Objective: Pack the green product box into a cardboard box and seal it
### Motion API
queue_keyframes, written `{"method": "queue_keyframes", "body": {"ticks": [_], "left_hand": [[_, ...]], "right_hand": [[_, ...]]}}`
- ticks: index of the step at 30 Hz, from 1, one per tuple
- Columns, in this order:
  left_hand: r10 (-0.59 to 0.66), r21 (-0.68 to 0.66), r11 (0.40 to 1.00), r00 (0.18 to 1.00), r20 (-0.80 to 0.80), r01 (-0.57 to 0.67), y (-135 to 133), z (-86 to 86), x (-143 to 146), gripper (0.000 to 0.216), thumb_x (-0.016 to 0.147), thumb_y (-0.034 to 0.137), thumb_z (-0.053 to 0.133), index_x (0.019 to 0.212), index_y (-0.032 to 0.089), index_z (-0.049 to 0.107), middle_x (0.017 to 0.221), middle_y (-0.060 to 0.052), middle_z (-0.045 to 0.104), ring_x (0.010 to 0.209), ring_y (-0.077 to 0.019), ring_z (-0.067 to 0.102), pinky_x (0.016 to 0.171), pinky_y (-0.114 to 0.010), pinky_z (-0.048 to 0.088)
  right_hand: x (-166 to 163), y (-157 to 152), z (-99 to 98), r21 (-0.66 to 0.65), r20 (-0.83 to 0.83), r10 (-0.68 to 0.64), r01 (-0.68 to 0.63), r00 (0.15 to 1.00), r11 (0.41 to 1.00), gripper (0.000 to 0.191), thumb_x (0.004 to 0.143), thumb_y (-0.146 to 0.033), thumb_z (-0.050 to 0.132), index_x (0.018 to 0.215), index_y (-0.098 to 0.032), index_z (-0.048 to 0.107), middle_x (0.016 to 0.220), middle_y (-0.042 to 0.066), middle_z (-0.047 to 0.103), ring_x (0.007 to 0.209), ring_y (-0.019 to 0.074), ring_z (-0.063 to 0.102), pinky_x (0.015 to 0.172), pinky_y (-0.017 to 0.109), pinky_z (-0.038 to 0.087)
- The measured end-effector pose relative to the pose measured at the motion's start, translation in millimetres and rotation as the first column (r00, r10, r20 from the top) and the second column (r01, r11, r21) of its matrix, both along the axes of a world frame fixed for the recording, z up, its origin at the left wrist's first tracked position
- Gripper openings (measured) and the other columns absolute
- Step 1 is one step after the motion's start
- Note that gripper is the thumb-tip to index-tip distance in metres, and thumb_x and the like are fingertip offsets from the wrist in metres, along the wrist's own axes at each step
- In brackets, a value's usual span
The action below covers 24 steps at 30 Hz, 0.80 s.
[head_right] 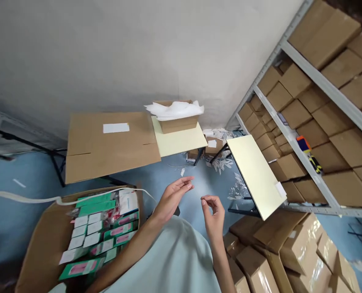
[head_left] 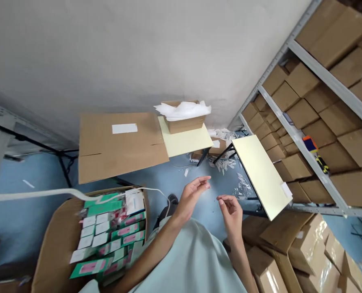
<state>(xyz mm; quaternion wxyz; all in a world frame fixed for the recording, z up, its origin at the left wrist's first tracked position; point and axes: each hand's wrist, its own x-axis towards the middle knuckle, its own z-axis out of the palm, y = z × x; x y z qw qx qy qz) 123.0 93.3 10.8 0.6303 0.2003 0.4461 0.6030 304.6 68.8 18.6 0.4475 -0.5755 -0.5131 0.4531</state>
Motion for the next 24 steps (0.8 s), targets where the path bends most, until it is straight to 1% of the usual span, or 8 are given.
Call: {"method": "queue_keyframes", "body": {"ticks": [6, 9, 12, 15, 17, 19, 21, 24], "left_hand": [[0.281, -0.024, 0.96, 0.96, 0.019, -0.28, 30.8, 8.8, -103.9, 0.048, 0.077, 0.054, 0.094, 0.111, 0.022, 0.085, 0.096, -0.005, 0.077, 0.096, -0.0232, 0.071, 0.097, -0.035, 0.056], [0.492, -0.064, 0.869, 0.87, 0.015, -0.49, 25.0, 6.2, -147.1, 0.045, 0.075, 0.06, 0.095, 0.092, 0.022, 0.08, 0.086, -0.003, 0.074, 0.089, -0.0224, 0.069, 0.092, -0.035, 0.056], [0.678, -0.103, 0.731, 0.735, 0.006, -0.674, 7.2, -1.8, -177.9, 0.05, 0.079, 0.066, 0.092, 0.075, 0.023, 0.067, 0.075, -0.001, 0.067, 0.08, -0.0198, 0.065, 0.089, -0.034, 0.054], [0.84, -0.157, 0.537, 0.543, 0.006, -0.829, -20.5, -13.6, -193.9, 0.06, 0.079, 0.074, 0.089, 0.069, 0.024, 0.058, 0.069, 0.001, 0.063, 0.075, -0.0183, 0.063, 0.092, -0.037, 0.056], [0.924, -0.198, 0.372, 0.381, -0.012, -0.907, -44.2, -22.3, -195.6, 0.064, 0.079, 0.077, 0.088, 0.066, 0.024, 0.054, 0.066, 0.002, 0.059, 0.072, -0.0175, 0.061, 0.092, -0.037, 0.057], [0.98, -0.225, 0.178, 0.193, -0.046, -0.958, -71.1, -31.0, -188.5, 0.064, 0.082, 0.075, 0.086, 0.062, 0.024, 0.051, 0.063, 0.003, 0.054, 0.069, -0.0163, 0.06, 0.091, -0.037, 0.058], [0.997, -0.249, -0.041, -0.022, -0.078, -0.968, -97.8, -38.9, -171.3, 0.056, 0.085, 0.067, 0.086, 0.064, 0.023, 0.057, 0.065, 0.003, 0.054, 0.069, -0.0155, 0.06, 0.09, -0.036, 0.059], [0.938, -0.32, -0.348, -0.321, -0.133, -0.881, -129.0, -48.2, -131.6, 0.035, 0.08, 0.052, 0.091, 0.081, 0.023, 0.073, 0.078, 0.001, 0.065, 0.077, -0.0159, 0.066, 0.092, -0.035, 0.061]], "right_hand": [[-103.7, 87.9, 22.3, 0.047, 0.032, 0.252, -0.253, 0.967, 0.966, 0.04, 0.093, -0.058, 0.087, 0.087, -0.025, 0.066, 0.101, 0.009, 0.08, 0.101, 0.0257, 0.077, 0.093, 0.039, 0.063], [-152.4, 119.9, 19.4, 0.01, 0.067, 0.429, -0.431, 0.901, 0.903, 0.039, 0.094, -0.057, 0.087, 0.088, -0.025, 0.066, 0.103, 0.01, 0.081, 0.102, 0.0258, 0.077, 0.093, 0.039, 0.062], [-197.3, 146.3, 7.8, -0.048, 0.084, 0.618, -0.616, 0.782, 0.786, 0.039, 0.092, -0.056, 0.088, 0.089, -0.024, 0.066, 0.102, 0.009, 0.082, 0.099, 0.0252, 0.079, 0.092, 0.04, 0.062], [-242.2, 162.9, -6.2, -0.091, 0.102, 0.789, -0.785, 0.605, 0.613, 0.039, 0.091, -0.056, 0.088, 0.088, -0.023, 0.067, 0.099, 0.008, 0.083, 0.097, 0.0253, 0.08, 0.092, 0.041, 0.062], [-272.0, 165.5, -14.1, -0.111, 0.105, 0.886, -0.88, 0.452, 0.462, 0.037, 0.092, -0.055, 0.087, 0.088, -0.023, 0.068, 0.098, 0.008, 0.083, 0.099, 0.0257, 0.08, 0.094, 0.042, 0.062], [-299.7, 161.8, -20.8, -0.142, 0.095, 0.958, -0.949, 0.271, 0.283, 0.033, 0.095, -0.053, 0.084, 0.091, -0.023, 0.071, 0.099, 0.008, 0.083, 0.101, 0.026, 0.08, 0.095, 0.043, 0.062], [-323.0, 154.2, -27.1, -0.19, 0.08, 0.994, -0.978, 0.078, 0.092, 0.029, 0.098, -0.051, 0.081, 0.097, -0.023, 0.075, 0.102, 0.009, 0.084, 0.103, 0.0257, 0.08, 0.098, 0.043, 0.062], [-348.1, 140.0, -38.1, -0.263, 0.052, 0.982, -0.951, -0.182, -0.163, 0.029, 0.101, -0.051, 0.075, 0.104, -0.023, 0.079, 0.106, 0.009, 0.084, 0.105, 0.0247, 0.079, 0.1, 0.042, 0.062]]}}
